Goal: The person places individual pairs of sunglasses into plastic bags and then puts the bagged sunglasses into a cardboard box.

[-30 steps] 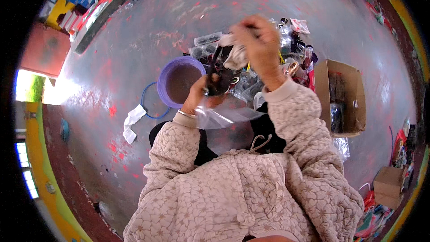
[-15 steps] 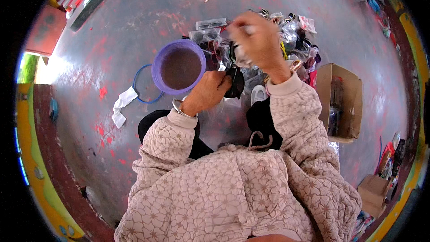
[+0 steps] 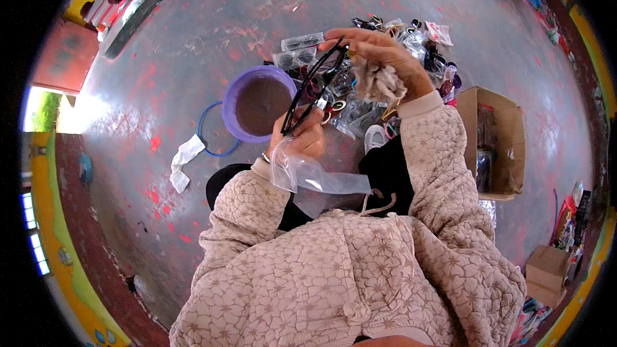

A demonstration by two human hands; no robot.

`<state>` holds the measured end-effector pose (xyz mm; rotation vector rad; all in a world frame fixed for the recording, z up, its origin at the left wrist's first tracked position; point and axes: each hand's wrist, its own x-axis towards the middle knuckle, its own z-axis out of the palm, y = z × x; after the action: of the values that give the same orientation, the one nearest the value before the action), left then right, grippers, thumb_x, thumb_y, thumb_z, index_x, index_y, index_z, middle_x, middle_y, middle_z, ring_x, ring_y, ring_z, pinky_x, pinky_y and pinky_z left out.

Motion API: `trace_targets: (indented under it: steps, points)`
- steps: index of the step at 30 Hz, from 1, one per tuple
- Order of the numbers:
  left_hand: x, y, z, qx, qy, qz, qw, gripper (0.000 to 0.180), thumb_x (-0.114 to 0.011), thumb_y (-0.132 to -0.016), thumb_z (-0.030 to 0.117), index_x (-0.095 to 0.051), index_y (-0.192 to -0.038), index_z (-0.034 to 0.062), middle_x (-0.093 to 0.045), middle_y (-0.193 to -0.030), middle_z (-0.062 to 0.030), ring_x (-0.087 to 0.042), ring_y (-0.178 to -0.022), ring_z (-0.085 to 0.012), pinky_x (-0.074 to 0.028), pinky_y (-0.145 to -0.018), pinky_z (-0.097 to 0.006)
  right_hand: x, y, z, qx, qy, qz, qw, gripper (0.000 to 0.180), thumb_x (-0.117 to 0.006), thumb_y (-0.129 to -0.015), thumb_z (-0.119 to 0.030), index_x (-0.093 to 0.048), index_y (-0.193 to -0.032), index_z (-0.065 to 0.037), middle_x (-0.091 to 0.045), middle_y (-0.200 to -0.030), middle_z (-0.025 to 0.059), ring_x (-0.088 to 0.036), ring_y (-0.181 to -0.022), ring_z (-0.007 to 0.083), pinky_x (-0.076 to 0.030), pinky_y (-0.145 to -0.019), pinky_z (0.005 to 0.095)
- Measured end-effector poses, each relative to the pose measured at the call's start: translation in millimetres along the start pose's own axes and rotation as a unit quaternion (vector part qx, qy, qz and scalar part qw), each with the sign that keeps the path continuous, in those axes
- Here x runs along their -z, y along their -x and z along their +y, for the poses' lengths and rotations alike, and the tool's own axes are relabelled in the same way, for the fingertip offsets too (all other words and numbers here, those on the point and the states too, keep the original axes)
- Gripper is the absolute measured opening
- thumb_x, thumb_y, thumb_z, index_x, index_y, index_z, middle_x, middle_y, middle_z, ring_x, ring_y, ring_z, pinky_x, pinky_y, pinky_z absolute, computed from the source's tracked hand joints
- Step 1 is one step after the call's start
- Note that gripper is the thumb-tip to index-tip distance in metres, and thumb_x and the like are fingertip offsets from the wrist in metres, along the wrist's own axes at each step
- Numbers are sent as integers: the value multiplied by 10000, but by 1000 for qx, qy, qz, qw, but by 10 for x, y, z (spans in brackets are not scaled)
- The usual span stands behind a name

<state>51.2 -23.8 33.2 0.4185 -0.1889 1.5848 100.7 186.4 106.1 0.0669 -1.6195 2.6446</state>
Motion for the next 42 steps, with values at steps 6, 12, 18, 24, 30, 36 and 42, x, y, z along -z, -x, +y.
trace_targets:
  steps: [6, 12, 18, 24, 30, 36, 42]
  points:
    - [-33, -31, -137, 58, -212, 195, 956, 329, -457, -885, 346, -445, -706, 71, -511, -531, -82, -449, -410, -157, -324, -372, -236, 41, -72, 147, -75, -86, 23, 993, 142, -622, -779, -72, -622, -902, 0, -650, -813, 67, -630, -675, 116, -531, -622, 235]
    - [-13, -10, 128, -5, -175, 400, 899, 354, -530, -856, 344, -591, -934, 3, -635, -815, -133, -631, -735, -193, -522, -685, -279, -37, -59, 115, -89, 105, 73, 988, 197, -647, -773, -188, -623, -793, 7, -603, -624, 42, -576, -513, 107, -453, -455, 216]
    - [170, 77, 176, 19, -85, 328, 941, 314, -581, -824, 174, -519, -1063, -22, -597, -992, -152, -608, -867, -213, -507, -771, -267, -96, -41, 100, -89, 263, 84, 957, 269, -625, -776, -258, -636, -748, 9, -594, -620, 43, -542, -538, 95, -431, -518, 236]
    - [248, 81, 99, 7, -126, 351, 928, 234, -459, -898, 278, -509, -923, 50, -524, -733, -71, -508, -631, -160, -411, -558, -243, 127, -34, -41, 146, 370, 394, 829, 253, -508, -824, -220, -628, -742, -13, -622, -674, 112, -579, -553, 195, -442, -529, 277]
    - [207, 161, -243, -110, -293, 363, 877, 217, -434, -895, 259, -481, -930, 50, -497, -782, -79, -488, -697, -182, -405, -595, -272, -412, -170, 371, 359, 631, 101, 680, 149, -554, -809, -186, -620, -778, -56, -617, -704, 71, -591, -597, 227, -457, -523, 297]
    - [449, 323, 58, 12, -350, 214, 912, 433, -502, -833, 351, -428, -1117, 34, -515, -1068, -137, -504, -1031, -225, -401, -883, -321, 443, -202, 191, 136, 751, 325, 558, 210, -560, -802, -245, -623, -795, -45, -615, -734, 123, -593, -649, 288, -451, -595, 362]
    - [370, 216, 29, -80, -640, 190, 740, 799, -473, -759, 634, -365, -1233, 0, -486, -1169, -139, -484, -1084, -199, -376, -934, -318, -14, -233, 151, 269, 540, 350, 717, 208, -589, -795, -208, -619, -779, -3, -603, -663, 115, -570, -577, 233, -442, -560, 297]
